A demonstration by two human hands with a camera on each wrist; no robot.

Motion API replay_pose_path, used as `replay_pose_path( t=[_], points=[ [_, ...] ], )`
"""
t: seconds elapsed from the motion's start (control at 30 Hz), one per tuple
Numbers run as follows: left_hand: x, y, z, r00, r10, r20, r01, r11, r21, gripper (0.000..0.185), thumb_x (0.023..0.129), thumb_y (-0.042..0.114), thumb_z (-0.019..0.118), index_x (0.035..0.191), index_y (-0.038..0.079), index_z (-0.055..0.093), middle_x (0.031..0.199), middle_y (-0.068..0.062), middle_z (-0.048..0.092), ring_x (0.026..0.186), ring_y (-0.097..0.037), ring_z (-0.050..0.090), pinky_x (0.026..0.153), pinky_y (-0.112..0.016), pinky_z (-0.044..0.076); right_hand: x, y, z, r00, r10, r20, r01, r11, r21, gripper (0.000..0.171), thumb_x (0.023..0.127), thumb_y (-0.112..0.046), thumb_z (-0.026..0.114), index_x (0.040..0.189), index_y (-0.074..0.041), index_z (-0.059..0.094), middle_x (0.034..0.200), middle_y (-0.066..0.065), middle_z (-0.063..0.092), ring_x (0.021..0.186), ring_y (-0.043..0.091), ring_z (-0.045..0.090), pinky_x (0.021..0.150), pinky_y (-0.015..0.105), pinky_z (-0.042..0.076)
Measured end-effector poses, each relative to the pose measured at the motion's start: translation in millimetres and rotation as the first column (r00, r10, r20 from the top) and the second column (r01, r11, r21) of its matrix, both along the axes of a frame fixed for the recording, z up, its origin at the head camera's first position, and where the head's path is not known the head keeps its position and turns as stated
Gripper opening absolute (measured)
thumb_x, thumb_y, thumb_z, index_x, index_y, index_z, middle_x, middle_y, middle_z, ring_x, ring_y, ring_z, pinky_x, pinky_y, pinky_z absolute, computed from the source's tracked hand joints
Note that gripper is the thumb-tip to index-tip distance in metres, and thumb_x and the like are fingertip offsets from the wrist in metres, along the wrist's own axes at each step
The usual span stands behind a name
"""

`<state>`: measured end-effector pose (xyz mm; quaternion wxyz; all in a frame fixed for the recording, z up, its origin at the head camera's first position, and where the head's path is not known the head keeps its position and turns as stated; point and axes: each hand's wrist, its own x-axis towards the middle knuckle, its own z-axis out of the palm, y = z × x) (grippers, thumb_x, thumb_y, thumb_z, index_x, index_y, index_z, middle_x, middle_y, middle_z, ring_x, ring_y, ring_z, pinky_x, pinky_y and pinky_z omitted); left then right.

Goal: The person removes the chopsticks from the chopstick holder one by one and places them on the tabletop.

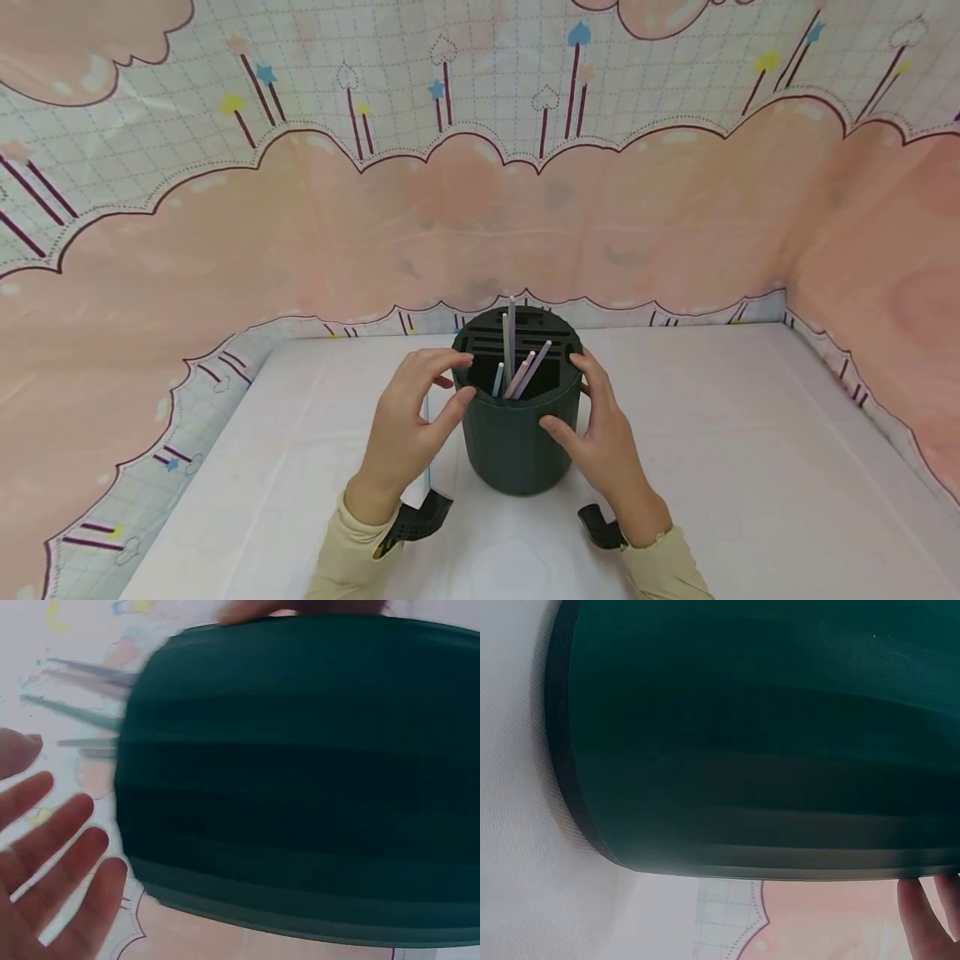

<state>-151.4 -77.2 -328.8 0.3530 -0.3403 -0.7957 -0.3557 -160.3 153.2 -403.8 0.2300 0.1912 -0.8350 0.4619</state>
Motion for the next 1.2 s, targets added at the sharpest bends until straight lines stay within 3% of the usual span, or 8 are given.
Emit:
replay_pose_path(
  t=[0.17,0.33,0.5,0.73,0.93,1.2],
  points=[
    [1.0,10.9,-5.5,1.000,0.006,-0.007,-0.007,0.995,-0.100,0.037,0.088,0.027,0.056,0.122,0.014,0.050,0.105,0.004,0.056,0.093,-0.008,0.051,0.075,-0.018,0.044,-0.2,0.5,-0.6,1.000,0.007,-0.006,-0.007,1.000,-0.012,0.079,0.076,-0.029,0.071,0.139,-0.020,0.024,0.142,0.005,0.029,0.124,0.027,0.033,0.093,0.052,0.034],
    [2.3,21.3,-10.5,0.998,0.059,-0.011,-0.060,0.977,-0.205,0.041,0.090,0.034,0.051,0.126,0.015,0.047,0.098,0.004,0.057,0.088,-0.006,0.052,0.068,-0.018,0.046,-1.4,1.5,-1.2,1.000,0.013,-0.025,-0.013,1.000,-0.007,0.080,0.075,-0.029,0.071,0.139,-0.018,0.024,0.141,0.006,0.029,0.124,0.027,0.034,0.092,0.052,0.034],
    [1.7,24.9,-13.0,0.996,0.071,-0.059,-0.082,0.970,-0.228,0.031,0.092,0.029,0.048,0.115,0.010,0.055,0.095,0.002,0.060,0.085,-0.008,0.053,0.067,-0.018,0.046,-1.6,2.3,-1.8,0.999,0.014,-0.035,-0.015,1.000,-0.009,0.079,0.076,-0.029,0.071,0.139,-0.017,0.025,0.141,0.007,0.029,0.123,0.027,0.035,0.091,0.052,0.035],
    [2.4,25.4,-13.2,0.996,0.055,-0.076,-0.067,0.984,-0.165,0.017,0.091,0.018,0.052,0.102,0.009,0.062,0.090,0.002,0.062,0.082,-0.007,0.054,0.071,-0.017,0.047,0.1,1.6,-2.2,0.999,0.010,-0.034,-0.011,1.000,-0.019,0.080,0.074,-0.029,0.072,0.138,-0.017,0.026,0.141,0.006,0.030,0.123,0.028,0.035,0.092,0.052,0.035],
    [2.0,28.0,-11.0,0.992,0.004,-0.124,-0.005,1.000,-0.012,0.015,0.087,0.013,0.057,0.101,0.007,0.061,0.090,0.002,0.062,0.073,-0.006,0.052,0.063,-0.014,0.043,-0.3,0.8,-1.1,0.999,0.020,-0.039,-0.020,1.000,-0.004,0.079,0.075,-0.030,0.071,0.139,-0.017,0.025,0.141,0.006,0.030,0.124,0.027,0.034,0.091,0.052,0.035],
    [9.3,30.4,-0.8,0.981,-0.044,-0.188,0.082,0.977,0.199,0.013,0.085,0.007,0.059,0.098,0.004,0.061,0.090,-0.004,0.063,0.078,-0.012,0.057,0.062,-0.019,0.047,-1.5,0.9,0.0,0.999,0.028,-0.040,-0.028,0.999,0.020,0.079,0.075,-0.027,0.072,0.139,-0.018,0.025,0.142,0.005,0.027,0.125,0.025,0.033,0.092,0.050,0.036]
  ],
)
